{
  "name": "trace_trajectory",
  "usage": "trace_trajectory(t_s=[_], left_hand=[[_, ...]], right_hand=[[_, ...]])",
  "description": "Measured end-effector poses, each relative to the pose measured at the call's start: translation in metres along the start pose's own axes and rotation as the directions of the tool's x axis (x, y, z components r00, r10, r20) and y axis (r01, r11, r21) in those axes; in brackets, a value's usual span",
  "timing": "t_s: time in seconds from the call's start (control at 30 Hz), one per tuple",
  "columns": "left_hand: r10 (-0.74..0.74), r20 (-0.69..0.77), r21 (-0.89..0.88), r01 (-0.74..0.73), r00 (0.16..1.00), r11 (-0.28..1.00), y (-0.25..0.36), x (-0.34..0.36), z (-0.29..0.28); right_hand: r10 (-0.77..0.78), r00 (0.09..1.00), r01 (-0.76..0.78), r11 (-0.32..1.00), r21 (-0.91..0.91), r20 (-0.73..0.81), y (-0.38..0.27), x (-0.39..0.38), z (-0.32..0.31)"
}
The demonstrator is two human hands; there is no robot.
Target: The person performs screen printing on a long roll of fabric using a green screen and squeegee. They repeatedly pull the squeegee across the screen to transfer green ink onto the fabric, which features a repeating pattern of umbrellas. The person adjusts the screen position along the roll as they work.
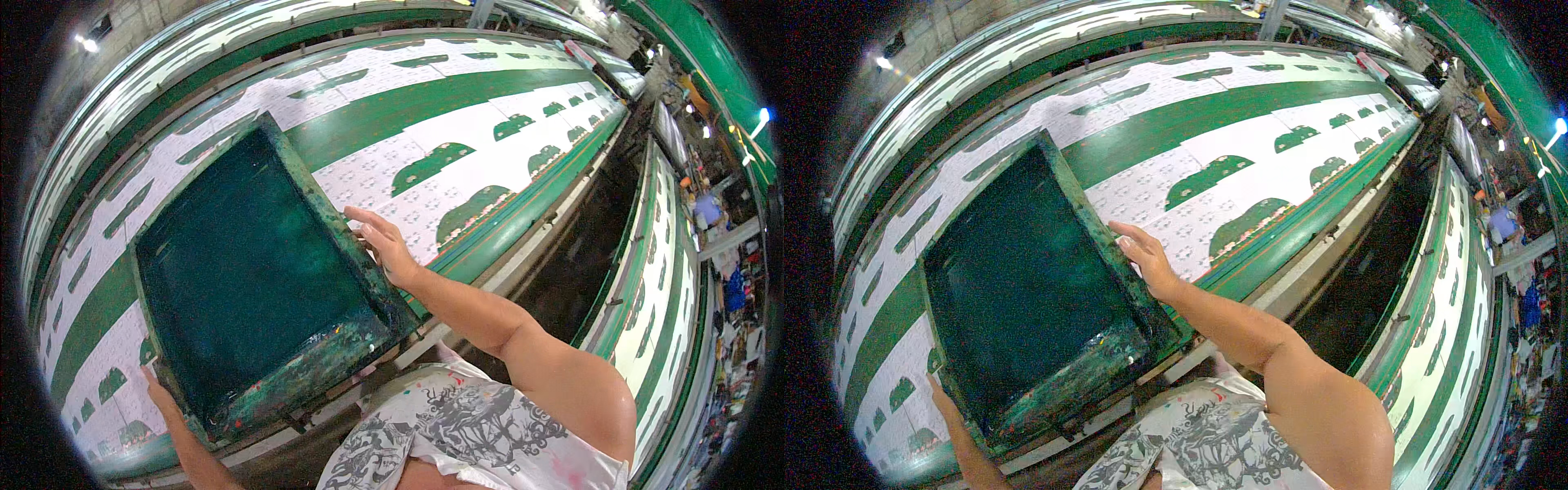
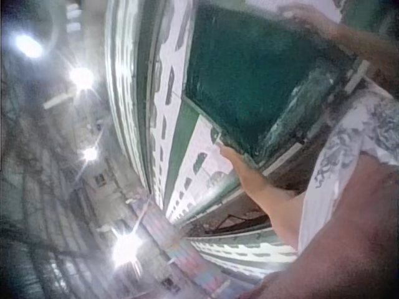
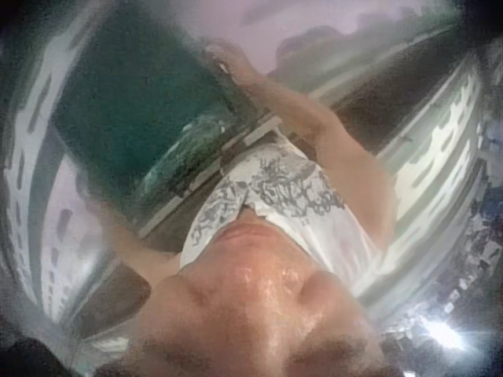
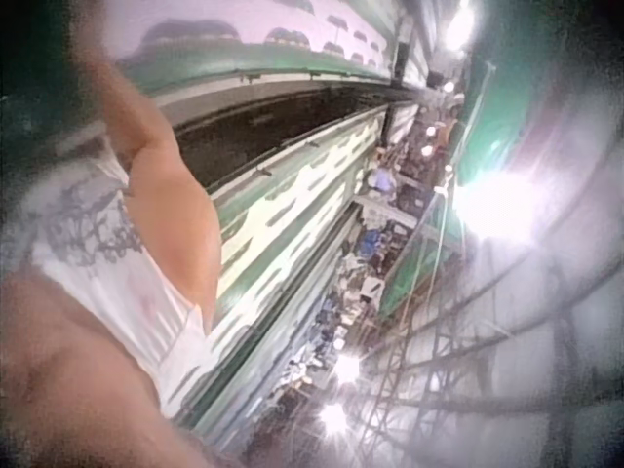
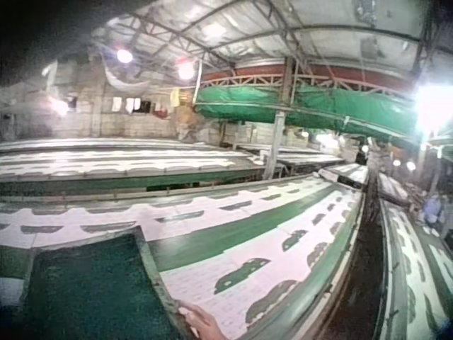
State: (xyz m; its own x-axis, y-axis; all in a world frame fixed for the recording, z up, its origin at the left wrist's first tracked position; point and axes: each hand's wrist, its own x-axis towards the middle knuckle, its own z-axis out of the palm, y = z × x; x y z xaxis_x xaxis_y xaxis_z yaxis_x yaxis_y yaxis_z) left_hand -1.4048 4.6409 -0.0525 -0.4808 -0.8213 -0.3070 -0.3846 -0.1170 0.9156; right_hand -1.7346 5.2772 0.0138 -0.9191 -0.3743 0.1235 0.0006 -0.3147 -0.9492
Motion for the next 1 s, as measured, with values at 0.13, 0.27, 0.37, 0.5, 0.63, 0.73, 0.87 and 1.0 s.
trace_trajectory(t_s=[0.13, 0.27, 0.37, 0.5, 0.63, 0.73, 0.87, 1.0], left_hand=[[-0.042, 0.131, -0.262, 0.076, 0.990, 0.962, 0.026, -0.044, 0.054], [0.131, -0.029, -0.303, -0.134, 0.991, 0.943, 0.044, -0.076, 0.136], [0.152, 0.080, -0.382, -0.111, 0.985, 0.918, 0.055, -0.104, 0.205], [0.016, 0.453, -0.341, 0.157, 0.891, 0.927, 0.086, -0.160, 0.309], [0.027, 0.090, -0.404, 0.012, 0.996, 0.915, 0.097, -0.240, 0.457], [-0.031, 0.192, -0.405, 0.108, 0.981, 0.908, 0.101, -0.293, 0.546], [-0.037, 0.182, -0.402, 0.109, 0.983, 0.909, 0.106, -0.350, 0.625], [-0.006, 0.168, -0.406, 0.074, 0.986, 0.911, 0.111, -0.391, 0.676]], right_hand=[[0.055, 0.998, -0.056, 0.996, -0.074, -0.010, -0.038, 0.017, -0.056], [-0.045, 0.997, 0.062, 0.953, -0.295, 0.066, -0.083, 0.045, -0.141], [0.067, 0.994, -0.047, 0.973, -0.225, 0.082, -0.115, 0.066, -0.224], [0.143, 0.986, -0.125, 0.973, -0.194, 0.084, -0.151, 0.088, -0.349], [0.172, 0.982, -0.157, 0.972, -0.172, 0.075, -0.174, 0.103, -0.479], [0.126, 0.992, -0.123, 0.952, -0.279, -0.010, -0.191, 0.113, -0.557], [0.136, 0.988, -0.145, 0.981, -0.131, -0.074, -0.199, 0.101, -0.641], [0.052, 0.991, -0.078, 0.974, -0.212, -0.125, -0.208, 0.098, -0.698]])
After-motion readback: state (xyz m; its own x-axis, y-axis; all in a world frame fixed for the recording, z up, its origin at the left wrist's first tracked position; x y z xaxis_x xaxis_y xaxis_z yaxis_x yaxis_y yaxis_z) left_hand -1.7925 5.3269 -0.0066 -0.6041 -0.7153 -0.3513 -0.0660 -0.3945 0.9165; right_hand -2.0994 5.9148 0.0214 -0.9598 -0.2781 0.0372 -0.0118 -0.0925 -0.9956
